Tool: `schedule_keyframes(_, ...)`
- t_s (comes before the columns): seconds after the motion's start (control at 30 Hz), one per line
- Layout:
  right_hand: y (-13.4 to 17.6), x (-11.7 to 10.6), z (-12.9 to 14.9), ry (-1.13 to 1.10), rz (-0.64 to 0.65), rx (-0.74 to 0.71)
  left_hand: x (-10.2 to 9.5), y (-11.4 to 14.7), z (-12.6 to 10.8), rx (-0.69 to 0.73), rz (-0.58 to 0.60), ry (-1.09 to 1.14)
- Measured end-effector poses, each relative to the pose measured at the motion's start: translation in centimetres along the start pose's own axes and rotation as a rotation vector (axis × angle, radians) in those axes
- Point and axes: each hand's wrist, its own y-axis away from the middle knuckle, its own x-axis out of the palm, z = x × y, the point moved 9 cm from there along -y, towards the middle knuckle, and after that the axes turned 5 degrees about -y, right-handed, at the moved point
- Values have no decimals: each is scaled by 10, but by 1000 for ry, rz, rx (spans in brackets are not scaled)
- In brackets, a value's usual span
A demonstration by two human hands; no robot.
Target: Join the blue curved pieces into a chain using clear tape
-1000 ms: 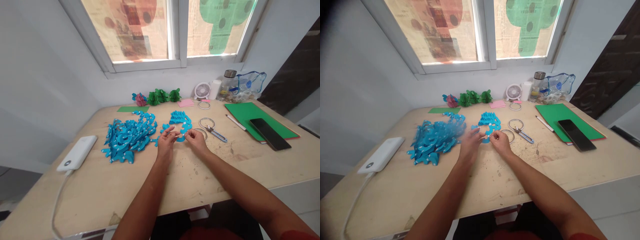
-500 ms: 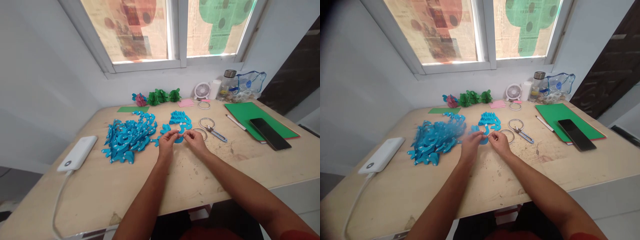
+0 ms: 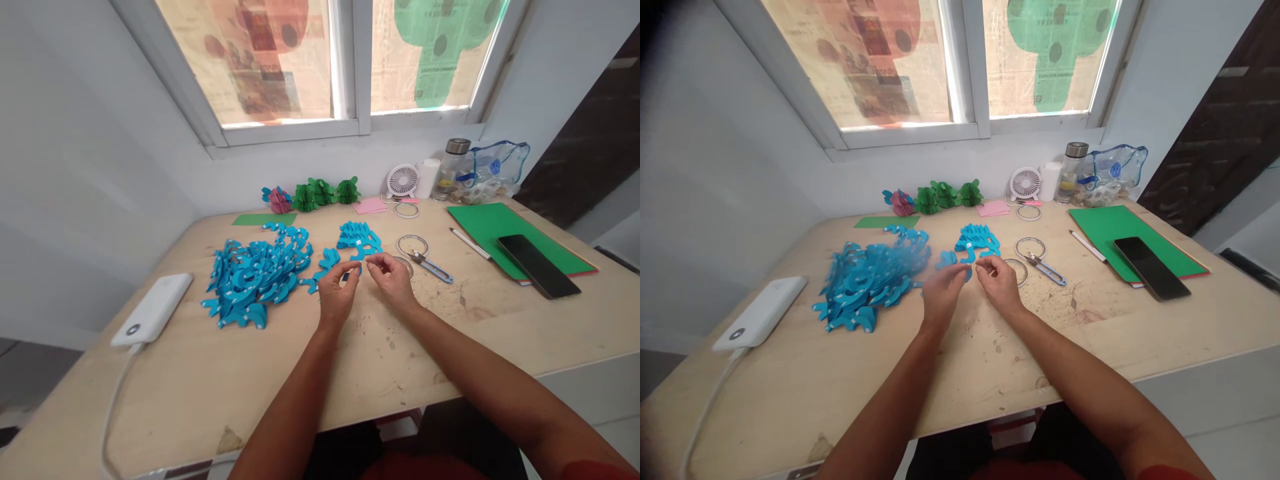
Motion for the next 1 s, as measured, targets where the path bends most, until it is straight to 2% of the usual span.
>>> schedule_keyframes(0.3,1,4,6,39,42,-47,8,-2,14,-81,51,131)
schedule_keyframes(0.63,1,4,4,49,46,-26,8,-1,21,-157,17,200)
schedule_keyframes(0.83,0,8,-12,-166,59,103,8,-1,24,-201,9,265)
schedule_keyframes(1.0,0,10,-12,-301,59,169,10,-2,24,-202,28,246)
